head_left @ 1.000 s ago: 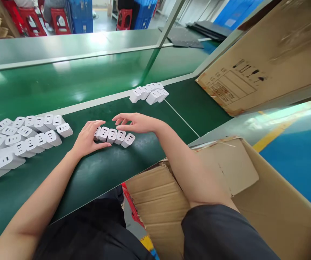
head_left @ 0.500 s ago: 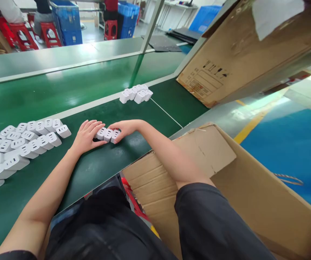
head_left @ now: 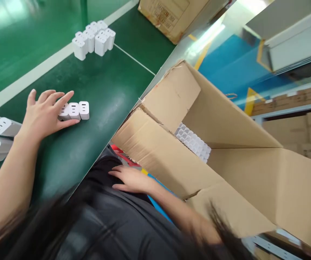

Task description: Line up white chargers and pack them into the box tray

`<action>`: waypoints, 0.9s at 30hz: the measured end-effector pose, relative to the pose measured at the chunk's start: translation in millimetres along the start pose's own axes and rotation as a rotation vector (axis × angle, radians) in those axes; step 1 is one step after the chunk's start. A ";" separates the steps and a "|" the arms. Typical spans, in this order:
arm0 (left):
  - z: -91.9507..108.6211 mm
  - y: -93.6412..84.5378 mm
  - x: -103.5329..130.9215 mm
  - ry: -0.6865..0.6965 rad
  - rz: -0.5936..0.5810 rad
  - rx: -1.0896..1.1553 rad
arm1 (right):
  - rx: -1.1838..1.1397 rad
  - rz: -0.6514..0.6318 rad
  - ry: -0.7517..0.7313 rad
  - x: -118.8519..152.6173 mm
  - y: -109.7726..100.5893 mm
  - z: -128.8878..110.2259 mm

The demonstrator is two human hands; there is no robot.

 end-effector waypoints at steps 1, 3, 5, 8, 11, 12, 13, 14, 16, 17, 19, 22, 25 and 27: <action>-2.4 -1.3 1.1 0.006 0.013 -0.025 | -0.094 0.015 0.058 -0.7 30.1 19.8; -8.0 -3.3 2.4 0.012 0.032 -0.098 | -0.101 0.070 0.108 -9.4 64.9 53.3; -14.2 -2.3 2.5 0.008 0.020 -0.161 | -0.092 0.117 0.096 -20.0 71.9 71.9; -23.1 4.8 1.5 -0.010 -0.051 -0.203 | -0.077 0.185 0.075 -26.9 59.7 76.9; -24.8 9.8 -0.4 -0.002 -0.068 -0.213 | -0.154 0.299 0.101 -21.3 50.4 72.5; -22.7 9.7 -1.5 0.014 -0.051 -0.209 | -0.199 0.326 0.101 -18.0 50.9 69.7; -19.8 9.2 -2.6 0.030 -0.031 -0.199 | -0.239 0.344 0.100 -14.4 52.7 66.4; -16.4 8.7 -3.8 0.047 -0.014 -0.187 | -0.266 0.356 0.103 -10.5 55.2 63.1; -9.4 9.2 -6.0 0.078 -0.013 -0.160 | -0.278 0.378 0.133 -1.7 59.4 57.5; -6.6 10.3 -7.1 0.090 -0.029 -0.166 | -0.277 0.392 0.155 3.0 60.7 55.1; -3.9 12.5 -8.5 0.110 -0.074 -0.228 | -0.280 0.416 0.182 11.9 61.2 49.2; -6.4 7.3 -8.1 0.111 -0.087 -0.326 | -0.290 0.427 0.146 23.4 55.2 33.2; -6.1 -14.0 -3.4 0.009 0.001 -0.198 | -0.298 0.431 0.018 40.6 30.5 7.3; 2.8 -25.0 1.6 -0.151 0.044 0.044 | -0.257 0.459 -0.096 60.7 -2.7 -11.1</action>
Point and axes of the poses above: each hand's wrist, its own x-axis away from the middle knuckle, its own y-axis out of the palm, z = x × y, the point moved 8 cm from there along -x, towards the middle knuckle, and after that the axes turned 8 degrees about x, right-handed, at the moved point
